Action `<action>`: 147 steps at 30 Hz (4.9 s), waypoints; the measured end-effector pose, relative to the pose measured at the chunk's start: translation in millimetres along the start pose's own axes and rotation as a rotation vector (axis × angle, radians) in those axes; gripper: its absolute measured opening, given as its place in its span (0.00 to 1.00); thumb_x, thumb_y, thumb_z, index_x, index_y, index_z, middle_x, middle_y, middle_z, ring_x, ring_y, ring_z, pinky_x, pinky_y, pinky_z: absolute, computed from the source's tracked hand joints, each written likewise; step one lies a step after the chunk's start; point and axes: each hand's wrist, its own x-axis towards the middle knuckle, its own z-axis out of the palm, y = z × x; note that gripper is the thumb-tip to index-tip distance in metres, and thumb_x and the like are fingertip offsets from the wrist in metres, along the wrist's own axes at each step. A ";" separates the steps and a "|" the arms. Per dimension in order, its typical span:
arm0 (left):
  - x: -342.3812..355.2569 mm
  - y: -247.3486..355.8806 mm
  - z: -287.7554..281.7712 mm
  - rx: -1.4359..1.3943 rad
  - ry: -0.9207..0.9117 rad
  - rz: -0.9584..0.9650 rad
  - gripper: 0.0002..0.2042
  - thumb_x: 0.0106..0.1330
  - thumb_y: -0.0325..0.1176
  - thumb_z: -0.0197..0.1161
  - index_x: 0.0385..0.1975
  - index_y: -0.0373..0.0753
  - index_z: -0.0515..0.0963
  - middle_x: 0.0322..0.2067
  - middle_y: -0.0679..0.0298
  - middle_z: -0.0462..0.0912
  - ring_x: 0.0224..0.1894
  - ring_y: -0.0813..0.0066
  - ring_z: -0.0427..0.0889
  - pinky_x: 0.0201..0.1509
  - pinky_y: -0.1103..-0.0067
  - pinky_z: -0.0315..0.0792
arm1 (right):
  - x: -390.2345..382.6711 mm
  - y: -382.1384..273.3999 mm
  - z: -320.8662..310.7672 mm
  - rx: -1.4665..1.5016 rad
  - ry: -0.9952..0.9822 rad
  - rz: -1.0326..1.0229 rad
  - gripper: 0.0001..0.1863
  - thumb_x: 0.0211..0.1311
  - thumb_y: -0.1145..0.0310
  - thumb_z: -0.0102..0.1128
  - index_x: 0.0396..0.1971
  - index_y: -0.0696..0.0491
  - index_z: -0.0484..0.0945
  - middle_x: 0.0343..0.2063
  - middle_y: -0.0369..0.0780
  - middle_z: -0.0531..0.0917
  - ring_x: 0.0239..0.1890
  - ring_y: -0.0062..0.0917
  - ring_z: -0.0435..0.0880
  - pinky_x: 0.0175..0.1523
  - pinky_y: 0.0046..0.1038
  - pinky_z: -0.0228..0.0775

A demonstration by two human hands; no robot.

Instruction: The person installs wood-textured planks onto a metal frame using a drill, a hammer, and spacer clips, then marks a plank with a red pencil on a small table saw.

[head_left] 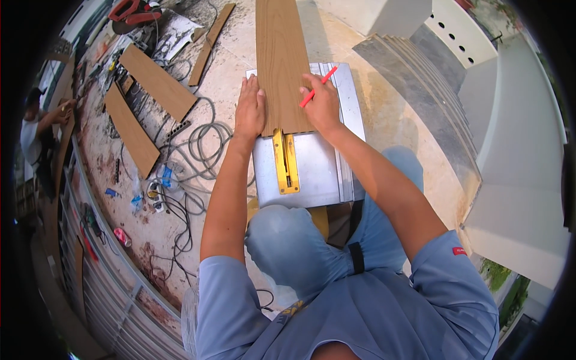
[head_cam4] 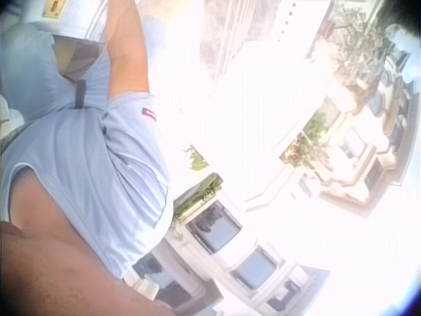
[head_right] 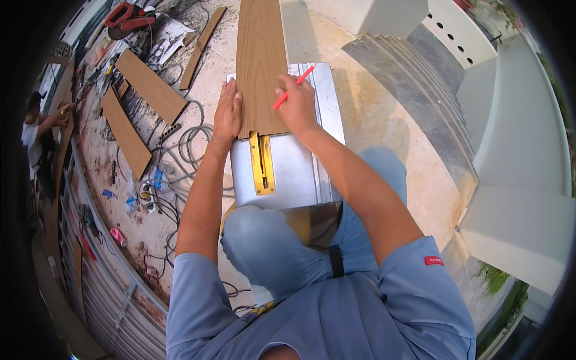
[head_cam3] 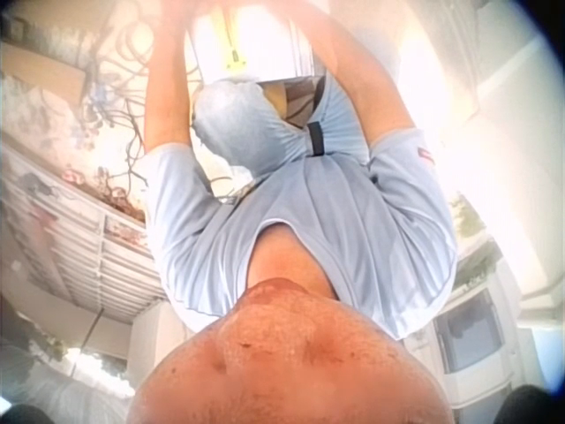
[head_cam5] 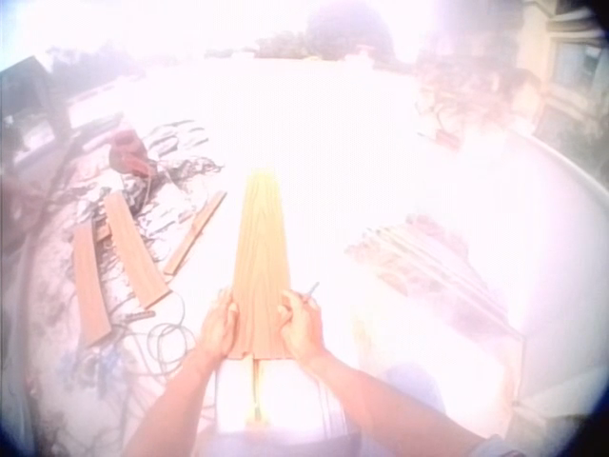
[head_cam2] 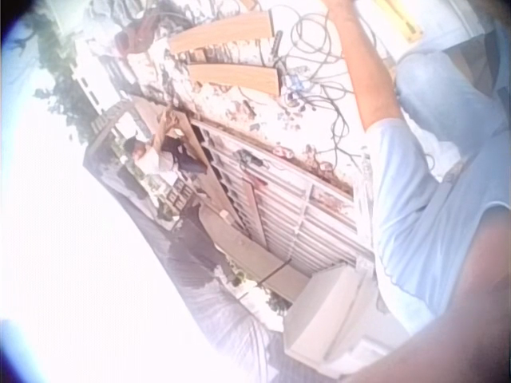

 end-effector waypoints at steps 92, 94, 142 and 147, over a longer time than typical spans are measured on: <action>4.0 -6.7 -1.3 -0.061 -0.005 -0.049 0.27 0.81 0.41 0.39 0.71 0.28 0.61 0.74 0.46 0.59 0.79 0.52 0.50 0.81 0.68 0.46 | 4.9 -1.0 6.1 -0.043 -0.023 -0.033 0.19 0.57 0.72 0.69 0.50 0.56 0.81 0.46 0.47 0.85 0.53 0.46 0.79 0.60 0.44 0.68; 3.5 -5.9 -0.9 -0.064 -0.011 -0.054 0.27 0.81 0.41 0.39 0.71 0.28 0.61 0.73 0.46 0.59 0.79 0.52 0.50 0.81 0.68 0.46 | 4.2 0.0 6.3 -0.037 -0.018 -0.032 0.19 0.57 0.72 0.69 0.50 0.56 0.81 0.46 0.48 0.85 0.53 0.46 0.79 0.60 0.43 0.68; -9.5 4.2 -3.1 -0.040 0.002 -0.035 0.26 0.81 0.39 0.39 0.70 0.26 0.62 0.72 0.42 0.60 0.78 0.47 0.51 0.80 0.66 0.47 | -3.7 -2.3 -2.7 0.012 -0.060 0.023 0.20 0.58 0.73 0.70 0.51 0.55 0.80 0.46 0.48 0.84 0.53 0.45 0.79 0.59 0.42 0.71; -9.8 3.4 -3.0 -0.026 0.002 -0.031 0.26 0.81 0.40 0.39 0.70 0.25 0.62 0.72 0.43 0.60 0.78 0.48 0.51 0.80 0.67 0.47 | -4.1 1.9 -0.8 0.000 -0.062 0.020 0.20 0.58 0.72 0.70 0.51 0.55 0.80 0.46 0.48 0.84 0.52 0.45 0.80 0.58 0.42 0.71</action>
